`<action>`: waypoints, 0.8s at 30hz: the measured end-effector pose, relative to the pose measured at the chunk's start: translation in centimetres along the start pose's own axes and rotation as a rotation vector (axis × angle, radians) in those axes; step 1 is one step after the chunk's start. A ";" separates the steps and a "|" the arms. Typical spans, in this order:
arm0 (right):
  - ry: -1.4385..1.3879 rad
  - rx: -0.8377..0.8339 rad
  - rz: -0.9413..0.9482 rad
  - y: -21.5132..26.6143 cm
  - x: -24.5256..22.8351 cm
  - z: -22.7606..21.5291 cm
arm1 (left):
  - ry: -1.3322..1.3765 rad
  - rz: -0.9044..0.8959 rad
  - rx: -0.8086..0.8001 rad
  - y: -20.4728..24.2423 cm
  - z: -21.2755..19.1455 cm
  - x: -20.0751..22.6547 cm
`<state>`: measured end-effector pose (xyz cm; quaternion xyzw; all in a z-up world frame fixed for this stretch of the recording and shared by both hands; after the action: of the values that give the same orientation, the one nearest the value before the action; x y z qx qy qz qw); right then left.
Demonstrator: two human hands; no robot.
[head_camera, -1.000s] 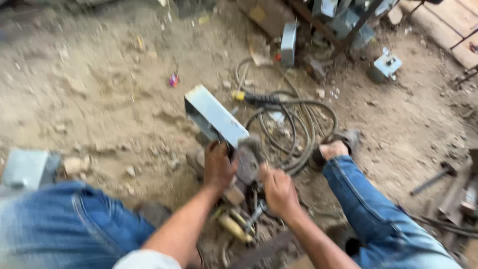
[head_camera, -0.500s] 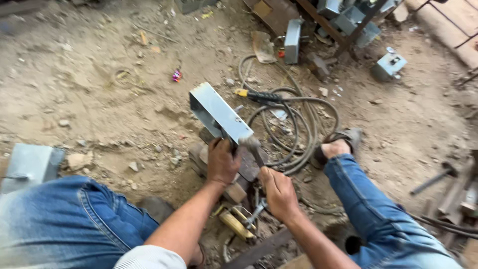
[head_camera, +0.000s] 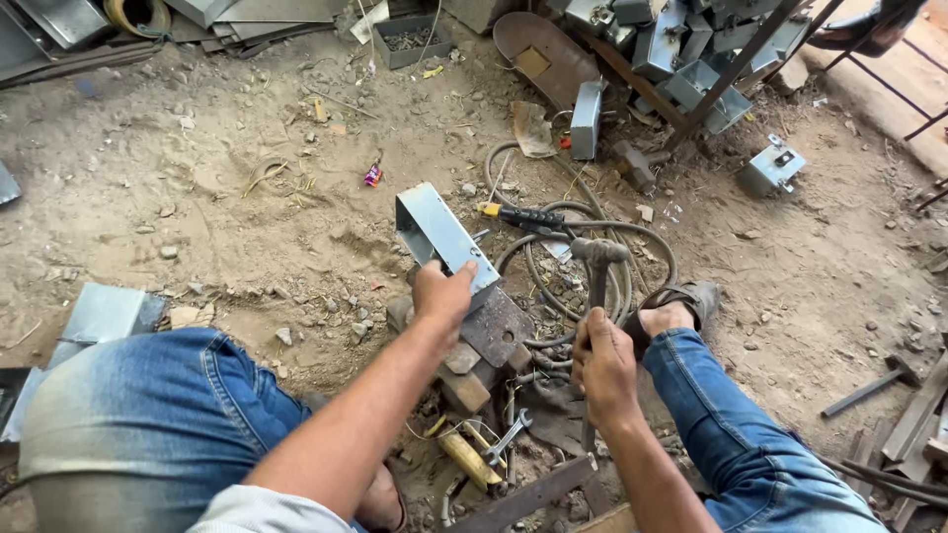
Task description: The person fits a small metal panel and a handle onto a metal box, using a hammer to tap components into place and then securing the handle by hand.
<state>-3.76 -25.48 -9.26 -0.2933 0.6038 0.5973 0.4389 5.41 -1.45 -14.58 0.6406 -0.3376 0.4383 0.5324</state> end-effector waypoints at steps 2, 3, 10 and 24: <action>-0.046 0.033 0.027 0.0 -0.4 -0.3 | -0.021 -0.101 -0.200 -0.6 -1.1 1.0; -0.069 0.053 0.040 0.1 -0.4 -0.9 | -0.093 -0.074 -0.374 -1.1 -1.7 1.6; 0.223 0.109 0.169 -1.2 3.2 -0.1 | -1.224 0.195 -0.715 -4.3 -6.5 5.7; 0.452 0.019 -0.385 0.3 2.5 1.3 | -1.170 0.343 -0.876 -7.1 -6.0 4.9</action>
<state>-4.89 -23.79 -11.17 -0.5240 0.6249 0.4169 0.4014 12.48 6.03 -12.47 0.4370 -0.8043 -0.0714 0.3963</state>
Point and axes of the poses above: each hand's wrist, its own y-axis away from the middle knuckle, its own z-axis out of the palm, x = y × z, the point moved 6 cm from there along -y, towards the middle knuckle, and after that the axes turned 11 degrees about z, right-handed, at the moved point
